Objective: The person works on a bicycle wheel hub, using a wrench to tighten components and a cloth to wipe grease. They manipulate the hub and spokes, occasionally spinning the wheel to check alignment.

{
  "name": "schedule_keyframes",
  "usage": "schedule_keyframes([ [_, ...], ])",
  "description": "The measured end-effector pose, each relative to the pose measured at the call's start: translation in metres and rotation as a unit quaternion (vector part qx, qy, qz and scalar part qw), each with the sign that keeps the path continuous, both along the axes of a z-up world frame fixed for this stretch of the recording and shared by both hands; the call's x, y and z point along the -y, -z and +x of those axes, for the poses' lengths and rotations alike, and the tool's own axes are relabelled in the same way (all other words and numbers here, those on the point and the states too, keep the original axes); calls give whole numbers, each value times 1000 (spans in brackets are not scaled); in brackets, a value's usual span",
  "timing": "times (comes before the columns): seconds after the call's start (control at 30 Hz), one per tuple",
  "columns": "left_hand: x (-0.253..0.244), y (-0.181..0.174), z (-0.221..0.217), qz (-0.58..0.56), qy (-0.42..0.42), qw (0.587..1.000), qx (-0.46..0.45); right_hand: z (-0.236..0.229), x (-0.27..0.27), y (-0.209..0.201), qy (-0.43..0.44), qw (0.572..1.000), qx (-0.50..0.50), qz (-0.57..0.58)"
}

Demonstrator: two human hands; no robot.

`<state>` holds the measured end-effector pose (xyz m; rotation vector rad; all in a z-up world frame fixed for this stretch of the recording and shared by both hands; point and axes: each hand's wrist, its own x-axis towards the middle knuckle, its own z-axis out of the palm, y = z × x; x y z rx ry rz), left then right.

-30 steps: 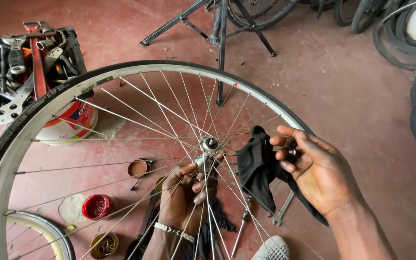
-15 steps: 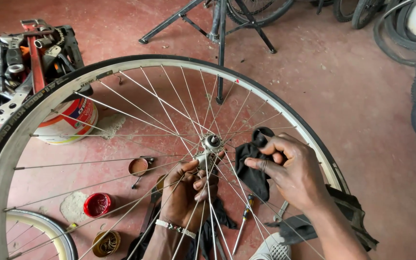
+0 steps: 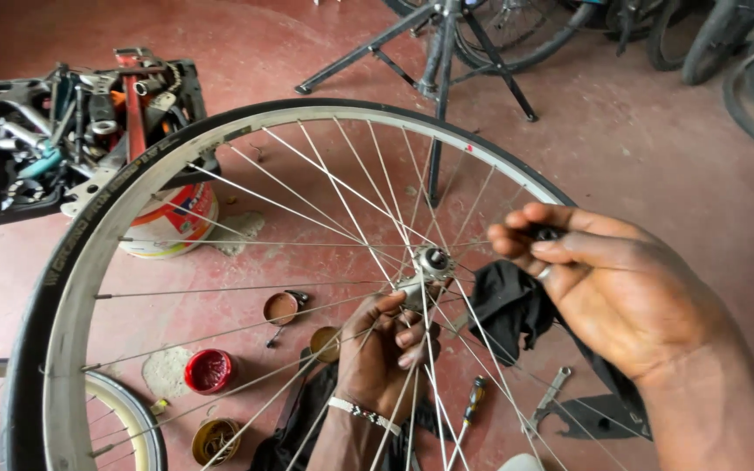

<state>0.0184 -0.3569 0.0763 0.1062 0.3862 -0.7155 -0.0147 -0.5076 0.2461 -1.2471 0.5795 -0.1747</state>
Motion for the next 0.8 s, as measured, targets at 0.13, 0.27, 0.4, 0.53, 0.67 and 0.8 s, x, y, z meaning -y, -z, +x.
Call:
schedule_keyframes([
  [0.13,-3,-1,7,-36,25,998,-47,19,-28,9,-51,998,23,16],
  [0.27,-8,2,11,-45,24,999,-11,25,-27,28,-40,999,23,-11],
  [0.4,-17,-9,8,-70,19,997,-1,25,-23,30,-29,999,-8,-36],
  [0.53,-20,-6,10,-61,8,998,-6,28,-36,23,-31,997,-54,-46],
  [0.67,-19,-9,9,-64,17,997,-30,27,-37,33,-61,995,-28,-71],
  [0.8,-21,-12,9,-84,6,996,-14,28,-38,38,-71,991,-25,-111],
])
